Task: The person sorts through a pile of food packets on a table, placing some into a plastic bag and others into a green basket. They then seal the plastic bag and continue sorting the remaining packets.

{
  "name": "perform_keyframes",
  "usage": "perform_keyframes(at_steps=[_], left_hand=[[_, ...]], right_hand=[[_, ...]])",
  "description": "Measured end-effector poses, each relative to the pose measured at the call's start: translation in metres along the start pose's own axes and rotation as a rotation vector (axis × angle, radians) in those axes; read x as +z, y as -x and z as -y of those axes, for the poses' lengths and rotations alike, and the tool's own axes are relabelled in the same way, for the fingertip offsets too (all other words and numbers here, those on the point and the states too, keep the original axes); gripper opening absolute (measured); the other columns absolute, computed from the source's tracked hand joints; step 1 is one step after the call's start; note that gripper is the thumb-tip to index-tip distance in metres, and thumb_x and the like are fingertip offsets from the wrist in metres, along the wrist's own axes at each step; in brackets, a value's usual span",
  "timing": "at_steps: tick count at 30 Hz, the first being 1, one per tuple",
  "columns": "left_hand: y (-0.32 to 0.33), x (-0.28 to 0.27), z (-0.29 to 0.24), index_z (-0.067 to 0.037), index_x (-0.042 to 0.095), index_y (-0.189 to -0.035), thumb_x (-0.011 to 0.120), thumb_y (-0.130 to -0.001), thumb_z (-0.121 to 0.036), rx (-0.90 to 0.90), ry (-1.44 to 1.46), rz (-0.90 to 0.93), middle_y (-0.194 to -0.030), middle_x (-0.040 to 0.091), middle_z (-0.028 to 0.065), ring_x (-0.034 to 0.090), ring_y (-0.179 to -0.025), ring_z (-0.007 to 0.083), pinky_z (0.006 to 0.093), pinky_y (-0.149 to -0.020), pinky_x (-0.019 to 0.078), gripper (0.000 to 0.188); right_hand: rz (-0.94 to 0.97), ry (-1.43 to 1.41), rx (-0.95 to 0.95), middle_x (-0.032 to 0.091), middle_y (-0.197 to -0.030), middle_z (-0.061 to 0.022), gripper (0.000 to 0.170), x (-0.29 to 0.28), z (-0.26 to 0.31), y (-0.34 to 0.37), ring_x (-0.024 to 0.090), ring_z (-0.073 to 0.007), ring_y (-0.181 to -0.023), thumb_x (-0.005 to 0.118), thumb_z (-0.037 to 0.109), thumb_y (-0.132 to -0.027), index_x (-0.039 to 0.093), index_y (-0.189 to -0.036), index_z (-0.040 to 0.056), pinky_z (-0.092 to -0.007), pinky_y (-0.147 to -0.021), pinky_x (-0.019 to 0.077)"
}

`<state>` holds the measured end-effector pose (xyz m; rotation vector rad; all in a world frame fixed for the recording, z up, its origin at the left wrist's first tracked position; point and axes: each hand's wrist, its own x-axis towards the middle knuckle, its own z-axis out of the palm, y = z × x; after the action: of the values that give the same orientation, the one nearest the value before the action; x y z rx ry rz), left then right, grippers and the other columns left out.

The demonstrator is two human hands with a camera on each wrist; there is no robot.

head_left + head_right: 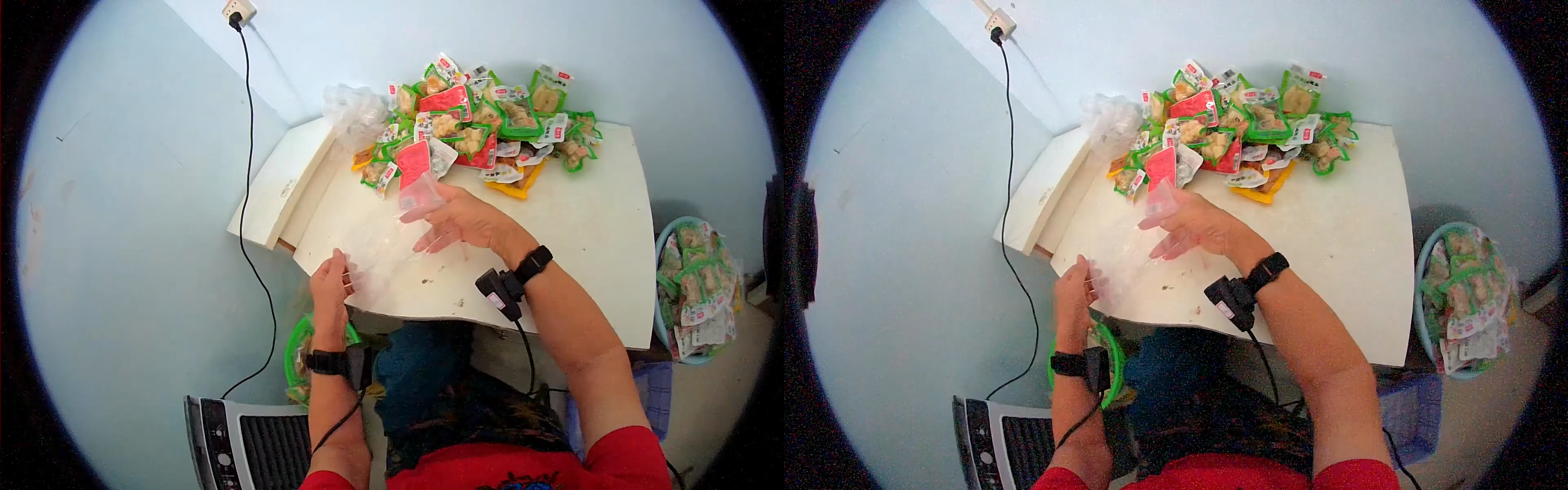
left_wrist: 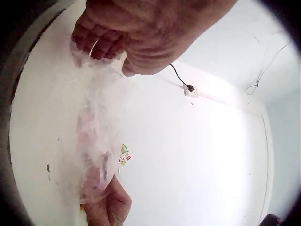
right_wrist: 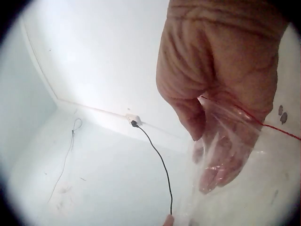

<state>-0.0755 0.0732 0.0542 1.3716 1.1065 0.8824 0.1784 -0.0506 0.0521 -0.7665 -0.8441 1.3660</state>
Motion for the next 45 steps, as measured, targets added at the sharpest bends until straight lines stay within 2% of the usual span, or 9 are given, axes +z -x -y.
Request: perform_keyframes(at_steps=[9,14,18,21,23,26,29,35,45], left_hand=[[-0.03,-0.019,0.003,-0.006,0.062,-0.082,0.069,-0.091,-0.024,0.23,0.094,-0.182,-0.068,0.056,-0.0032,0.049,-0.058,0.0048,0.0215,-0.05,0.0372,0.021],[-0.068,-0.04,0.002,-0.002,0.064,-0.088,0.07,-0.09,-0.02,0.404,-0.156,-0.204,-0.069,0.058,-0.0008,0.049,-0.06,0.0071,0.0237,-0.054,0.0403,0.019],[-0.098,-0.053,0.013,0.002,0.065,-0.095,0.069,-0.089,-0.015,0.559,-0.387,-0.308,-0.073,0.061,0.0039,0.053,-0.063,0.0121,0.0287,-0.06,0.0452,0.018],[-0.047,-0.017,-0.015,0.002,0.065,-0.091,0.065,-0.091,-0.017,0.857,-0.654,-0.495,-0.078,0.064,0.0064,0.062,-0.073,0.0175,0.0301,-0.067,0.0486,0.019],[-0.012,0.013,-0.021,-0.001,0.066,-0.094,0.065,-0.09,-0.013,1.049,-0.768,-0.438,-0.086,0.066,0.0105,0.063,-0.077,0.0222,0.033,-0.071,0.0496,0.013],[0.03,0.056,0.005,-0.002,0.06,-0.1,0.071,-0.082,-0.008,1.006,-0.693,-0.082,-0.102,0.063,0.0147,0.061,-0.096,0.03,0.0377,-0.083,0.0485,0.022],[0.063,0.092,0.015,-0.002,0.059,-0.101,0.071,-0.078,-0.007,1.021,-0.668,0.087,-0.131,0.05,0.0273,0.047,-0.125,0.0444,0.0483,-0.102,0.0403,0.026],[0.057,0.097,0.032,-0.003,0.061,-0.105,0.062,-0.083,-0.002,1.108,-0.842,-0.018,-0.142,0.042,0.029,0.037,-0.133,0.0489,0.0537,-0.109,0.0324,0.022],[0.049,0.098,0.035,-0.003,0.061,-0.111,0.057,-0.077,0.005,1.075,-0.942,-0.071,-0.144,0.037,0.0308,0.033,-0.136,0.05,0.0551,-0.11,0.0306,0.035]], right_hand=[[0.012,0.063,0.043,0.057,-0.128,-0.0167,0.062,-0.003,-0.001,0.002,0.072,-0.0316,-0.079,0.055,0.011,-0.091,0.026,-0.145,0.0045,-0.0381,-0.069,0.0616],[-0.026,0.019,0.06,0.053,-0.134,-0.0171,0.069,0.006,-0.005,-0.002,0.072,-0.0348,-0.079,0.055,0.011,-0.091,0.019,-0.15,0.0043,-0.0402,-0.071,0.0614],[0.0,-0.115,0.027,0.041,-0.145,-0.0168,0.073,0.004,-0.025,-0.011,0.068,-0.0379,-0.094,0.054,0.014,-0.094,0.011,-0.153,0.0067,-0.0452,-0.079,0.0592],[-0.047,-0.192,0.08,0.03,-0.152,-0.0118,0.067,0.008,-0.034,-0.015,0.063,-0.0364,-0.108,0.055,0.022,-0.097,0.017,-0.152,0.0111,-0.0484,-0.082,0.0571],[-0.084,-0.238,0.118,0.028,-0.152,-0.0091,0.062,0.012,-0.041,-0.022,0.06,-0.0364,-0.113,0.054,0.031,-0.099,0.022,-0.149,0.0134,-0.0508,-0.082,0.0561],[0.042,-0.444,0.135,0.013,-0.159,-0.0074,0.072,0.009,-0.047,-0.029,0.055,-0.037,-0.109,0.045,0.052,-0.099,0.013,-0.153,0.0165,-0.0542,-0.081,0.0534],[0.037,-0.408,0.15,0.02,-0.156,-0.0076,0.072,0.009,-0.046,-0.027,0.053,-0.0302,-0.103,0.042,0.061,-0.096,0.02,-0.151,0.0188,-0.0496,-0.079,0.0506],[-0.014,-0.392,0.012,0.03,-0.149,-0.007,0.071,0.018,-0.044,-0.025,0.049,-0.0251,-0.106,0.042,0.064,-0.095,0.026,-0.15,0.0228,-0.0414,-0.077,0.0463],[-0.015,-0.301,0.057,0.012,-0.16,-0.0067,0.077,0.02,-0.046,-0.023,0.041,-0.0267,-0.116,0.045,0.069,-0.09,0.026,-0.152,0.0278,-0.0477,-0.09,0.0409]])
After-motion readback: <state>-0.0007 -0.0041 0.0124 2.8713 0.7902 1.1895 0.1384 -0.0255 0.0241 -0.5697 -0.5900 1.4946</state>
